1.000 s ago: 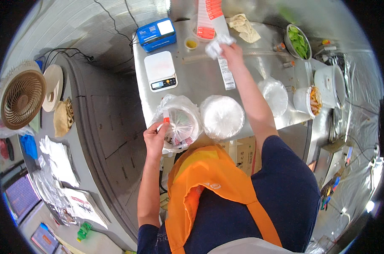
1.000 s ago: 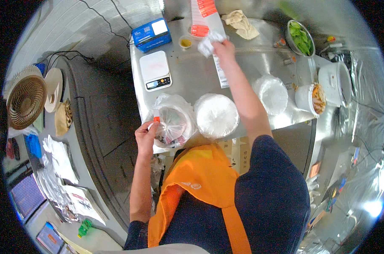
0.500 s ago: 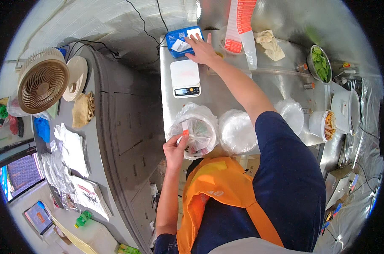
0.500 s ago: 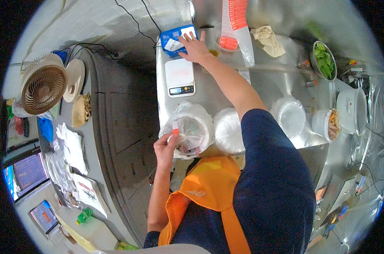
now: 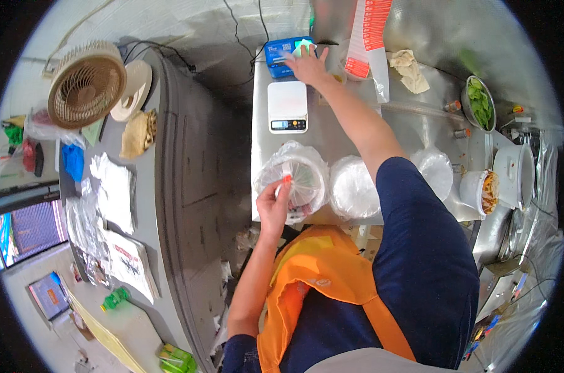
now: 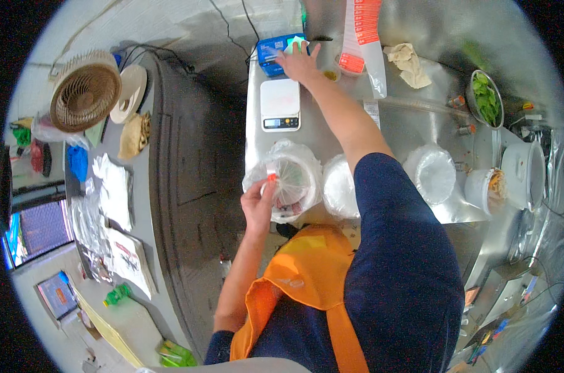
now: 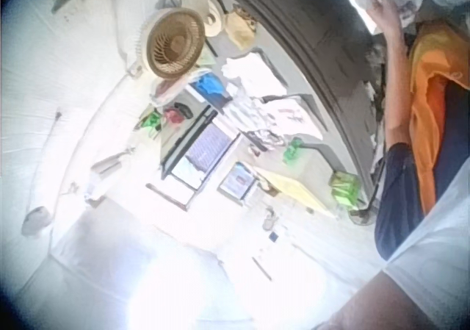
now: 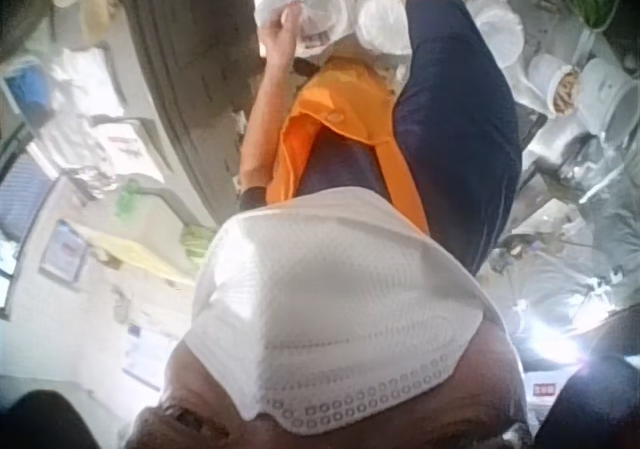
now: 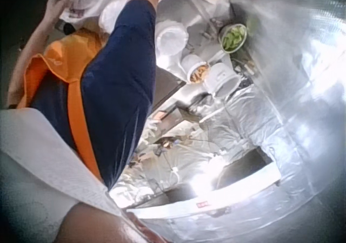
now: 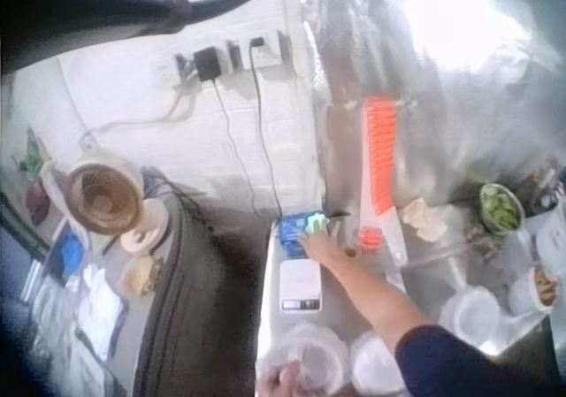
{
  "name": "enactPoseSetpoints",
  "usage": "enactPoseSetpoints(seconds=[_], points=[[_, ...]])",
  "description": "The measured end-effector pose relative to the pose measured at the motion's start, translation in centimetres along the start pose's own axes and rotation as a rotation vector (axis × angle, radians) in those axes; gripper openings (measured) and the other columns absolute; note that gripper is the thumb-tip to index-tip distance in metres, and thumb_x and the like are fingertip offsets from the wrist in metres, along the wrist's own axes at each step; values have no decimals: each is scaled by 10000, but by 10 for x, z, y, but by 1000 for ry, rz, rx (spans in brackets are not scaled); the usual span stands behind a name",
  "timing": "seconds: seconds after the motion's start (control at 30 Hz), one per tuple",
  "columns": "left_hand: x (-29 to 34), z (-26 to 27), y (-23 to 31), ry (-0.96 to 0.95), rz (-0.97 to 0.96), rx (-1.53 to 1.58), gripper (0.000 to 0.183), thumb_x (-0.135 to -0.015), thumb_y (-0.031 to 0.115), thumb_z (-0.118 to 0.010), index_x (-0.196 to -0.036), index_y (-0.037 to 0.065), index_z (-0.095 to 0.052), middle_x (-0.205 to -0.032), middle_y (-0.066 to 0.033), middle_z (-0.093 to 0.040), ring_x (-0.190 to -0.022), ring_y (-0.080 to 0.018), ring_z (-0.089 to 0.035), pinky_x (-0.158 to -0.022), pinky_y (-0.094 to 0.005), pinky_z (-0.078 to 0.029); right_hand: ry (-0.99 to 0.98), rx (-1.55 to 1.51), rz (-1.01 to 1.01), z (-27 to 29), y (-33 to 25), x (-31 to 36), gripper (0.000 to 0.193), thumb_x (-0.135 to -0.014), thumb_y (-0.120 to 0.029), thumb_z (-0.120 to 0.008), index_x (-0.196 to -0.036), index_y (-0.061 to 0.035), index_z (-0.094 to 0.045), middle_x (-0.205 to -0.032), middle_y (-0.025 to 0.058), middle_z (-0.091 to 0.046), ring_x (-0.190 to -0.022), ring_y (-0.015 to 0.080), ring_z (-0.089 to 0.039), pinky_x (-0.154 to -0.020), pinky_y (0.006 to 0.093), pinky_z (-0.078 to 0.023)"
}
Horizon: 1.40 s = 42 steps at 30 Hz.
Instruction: The person assembles tacos by placing lettuce and seasoned meat into tortillas using tongs. They then wrap the prepared tacos in plastic bags and place them on a digital scale. The person also uses tongs to handle fried dough items in a deep fryer and wraps them in paper.
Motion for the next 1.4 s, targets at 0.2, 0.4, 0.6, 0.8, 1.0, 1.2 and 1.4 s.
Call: enactPoseSetpoints(seconds=[0.2,0.4,0.6,0.8,1.0,1.2,1.4], points=[[-7,5,11,154,-103,-69,216,-988,183,-719,-1011,-32,-720,-860,-7,-704,-749,-37,-562,-666,-200,-444,-21,-773,240,103,-45,104,357,-963,-289,-700,-1176,-4,-693,-1068,115,-761,-978,280,-725,-850,391,-555],[24,15,76,173,-301,-17,141,-996,102,-693,-1043,-30,-704,-844,-31,-720,-737,-47,-613,-668,-205,-489,-540,-1313,387,184,-102,233,276,-892,-51,-769,-1151,-18,-679,-1132,44,-725,-1079,162,-672,-923,318,-545],[60,57,151,165,-345,-179,152,-985,104,-705,-1033,-40,-703,-843,-50,-726,-772,-62,-642,-685,-226,-520,-568,-1508,399,209,-194,232,363,-878,-52,-798,-1148,-25,-557,-987,79,-741,-936,141,-717,-801,292,-579],[169,162,214,360,-337,-112,144,-974,93,-708,-1026,-41,-707,-854,-40,-725,-790,-88,-662,-729,-241,-537,-657,-1446,526,255,-314,261,413,-927,-32,-721,-1297,15,-542,-937,138,-758,-875,159,-721,-771,283,-583],[341,328,334,1024,-653,-586,182,-959,116,-708,-1073,-14,-762,-859,-25,-728,-764,-80,-640,-689,-238,-522,-764,-1615,612,236,-401,297,259,-987,-77,-674,-1214,27,-605,-878,112,-748,-824,155,-726,-742,277,-595],[473,525,408,1611,-665,-1108,273,-940,260,-748,-1070,23,-793,-874,4,-751,-801,-60,-634,-737,-216,-497,-1166,-1435,728,197,-521,389,170,-1017,-161,-670,-1080,-3,-674,-739,0,-667,-662,75,-651,-620,227,-550],[548,780,363,2016,-295,-1435,371,-881,445,-733,-988,97,-807,-805,-64,-762,-743,-133,-690,-732,-316,-531,-1197,-1205,802,167,-582,447,192,-1025,-130,-636,-1117,38,-655,-838,17,-665,-735,87,-658,-685,243,-556]])
Point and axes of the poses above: each hand's wrist, its own x-axis away from the middle knuckle, its own z-axis out of the back of the hand, y = z × x, the point moved 3 cm from there along -x, towards the middle knuckle
